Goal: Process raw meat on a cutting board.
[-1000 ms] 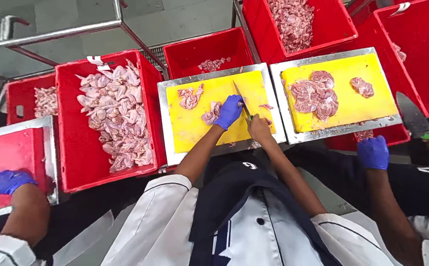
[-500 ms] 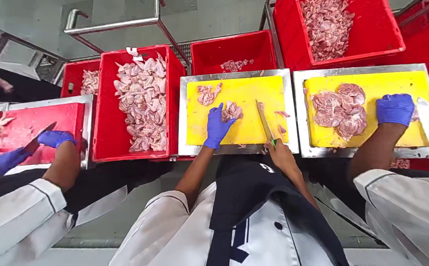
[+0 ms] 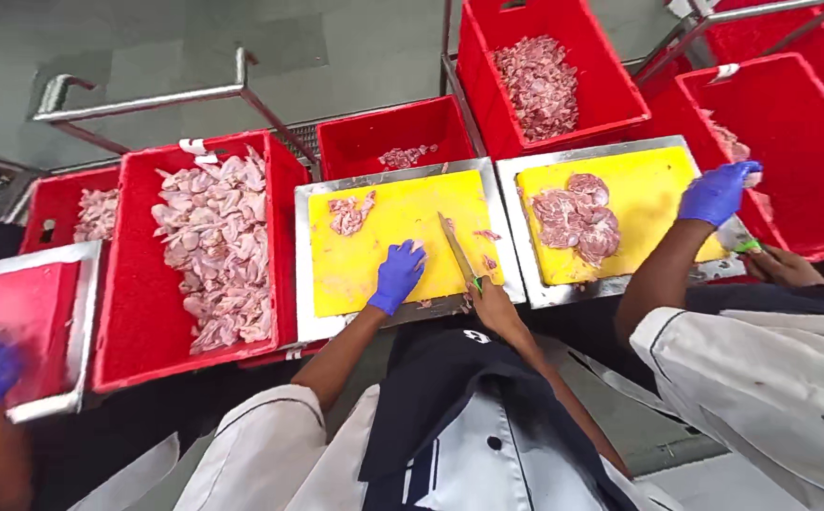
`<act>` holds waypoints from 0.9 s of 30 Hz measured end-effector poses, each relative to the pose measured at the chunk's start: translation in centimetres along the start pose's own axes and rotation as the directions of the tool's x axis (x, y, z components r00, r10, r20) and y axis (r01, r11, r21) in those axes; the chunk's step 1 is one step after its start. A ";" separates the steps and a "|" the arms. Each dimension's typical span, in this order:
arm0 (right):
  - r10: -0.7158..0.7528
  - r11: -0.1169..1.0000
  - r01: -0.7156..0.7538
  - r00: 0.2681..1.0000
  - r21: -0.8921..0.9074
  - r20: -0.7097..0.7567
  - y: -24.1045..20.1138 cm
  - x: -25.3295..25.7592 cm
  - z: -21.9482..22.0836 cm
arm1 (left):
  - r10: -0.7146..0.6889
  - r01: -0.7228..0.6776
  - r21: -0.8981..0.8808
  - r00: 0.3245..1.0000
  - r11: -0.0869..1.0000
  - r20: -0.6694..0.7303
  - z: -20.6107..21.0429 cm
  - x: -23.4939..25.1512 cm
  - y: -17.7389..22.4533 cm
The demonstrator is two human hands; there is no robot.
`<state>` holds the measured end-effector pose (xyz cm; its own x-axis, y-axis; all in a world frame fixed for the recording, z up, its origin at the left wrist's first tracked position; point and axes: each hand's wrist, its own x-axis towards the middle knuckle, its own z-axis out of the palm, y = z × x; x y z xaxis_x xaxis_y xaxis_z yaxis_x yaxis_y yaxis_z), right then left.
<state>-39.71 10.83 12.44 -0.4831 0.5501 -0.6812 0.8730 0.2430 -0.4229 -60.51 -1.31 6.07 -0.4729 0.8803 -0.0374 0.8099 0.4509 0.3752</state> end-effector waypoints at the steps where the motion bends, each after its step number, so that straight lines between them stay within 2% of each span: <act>1: -0.010 1.000 0.010 1.000 0.014 0.005 0.3 -0.1 0.0 | 0.033 -0.033 -0.011 0.999 0.999 -0.003 -0.1 -0.5 -0.8; 4: -0.041 0.998 0.040 0.999 0.041 0.016 1.4 -0.3 0.0 | 0.046 -0.058 -0.090 0.991 0.994 -0.126 -0.4 -1.0 -3.4; 5: -0.044 0.998 0.043 0.999 0.044 0.027 1.8 -0.5 0.0 | -0.005 -0.032 -0.170 0.978 0.985 -0.211 -0.4 -1.0 -4.1; 7: -0.053 0.997 0.051 0.998 0.060 0.044 2.7 -0.9 -0.1 | -0.241 0.075 -0.438 0.910 0.896 -0.336 -0.7 -0.4 -4.2; 8: -0.061 0.996 0.058 0.997 0.066 0.048 3.2 -1.0 -0.1 | -0.395 0.143 -0.600 0.864 0.787 -0.312 -1.2 0.0 -3.7; 10: -0.075 0.995 0.071 0.996 0.074 0.053 4.1 -1.3 0.0 | -0.632 0.216 -0.880 0.766 0.423 -0.116 -2.5 0.8 -2.1; 12: -0.094 0.992 0.089 0.995 0.093 0.045 4.9 -1.6 -0.1 | -0.670 0.176 -0.982 0.737 0.064 0.089 -3.8 1.6 -0.1; 14: -0.122 0.985 0.118 0.992 0.122 0.028 5.5 -2.1 -0.5 | -0.603 0.125 -0.978 0.772 -0.167 0.201 -5.7 2.8 2.3; 15: -0.137 0.982 0.133 0.990 0.131 0.020 5.8 -2.4 -0.8 | -0.555 0.088 -0.968 0.806 -0.236 0.209 -7.4 3.7 3.8; 16: -0.150 0.979 0.147 0.989 0.138 0.012 6.1 -2.6 -1.0 | -0.506 0.034 -0.964 0.846 -0.262 0.168 -9.6 4.7 5.5; 17: -0.160 0.977 0.158 0.987 0.146 0.003 6.4 -2.9 -1.2 | -0.463 -0.051 -0.969 0.884 -0.241 0.069 -12.2 5.6 7.0; 18: -0.164 0.974 0.163 0.986 0.154 -0.005 6.8 -3.2 -1.5 | -0.421 -0.173 -0.968 0.903 -0.183 -0.082 -14.9 6.6 8.4; 19: -0.163 0.974 0.163 0.987 0.160 -0.013 7.1 -3.5 -1.7 | -0.383 -0.313 -0.943 0.889 -0.109 -0.251 -17.8 7.2 9.8; 20: -0.157 0.974 0.159 0.987 0.164 -0.022 7.5 -3.8 -1.8 | -0.352 -0.467 -0.883 0.834 -0.043 -0.424 -20.9 7.6 10.9; 21: -0.150 0.973 0.154 0.988 0.169 -0.034 8.0 -4.1 -1.9 | -0.315 -0.645 -0.764 0.726 -0.006 -0.611 -23.3 7.9 11.3; 22: -0.144 0.973 0.150 0.989 0.178 -0.047 8.4 -4.2 -1.9 | -0.227 -0.822 -0.570 0.558 -0.016 -0.798 -24.8 8.3 10.2; 23: -0.136 0.971 0.146 0.989 0.187 -0.062 8.9 -4.3 -1.9 | -0.180 -0.936 -0.353 0.350 -0.017 -0.920 -26.0 8.8 8.9; 24: -0.124 0.971 0.137 0.989 0.197 -0.078 9.4 -4.5 -1.8 | -0.181 -0.984 -0.178 0.174 0.002 -0.968 -27.0 9.2 8.3; 25: -0.106 0.971 0.122 0.990 0.207 -0.090 9.9 -4.6 -1.8 | -0.176 -0.998 -0.062 0.062 -0.004 -0.982 -27.9 9.7 8.4; 26: -0.088 0.969 0.109 0.991 0.221 -0.102 10.3 -4.8 -1.8 | -0.152 -0.999 0.007 -0.002 -0.032 -0.988 -28.4 10.7 9.2; 27: -0.069 0.967 0.094 0.991 0.236 -0.114 10.6 -5.0 -1.9 | -0.173 -0.993 0.054 -0.035 -0.103 -0.984 -29.1 12.4 10.8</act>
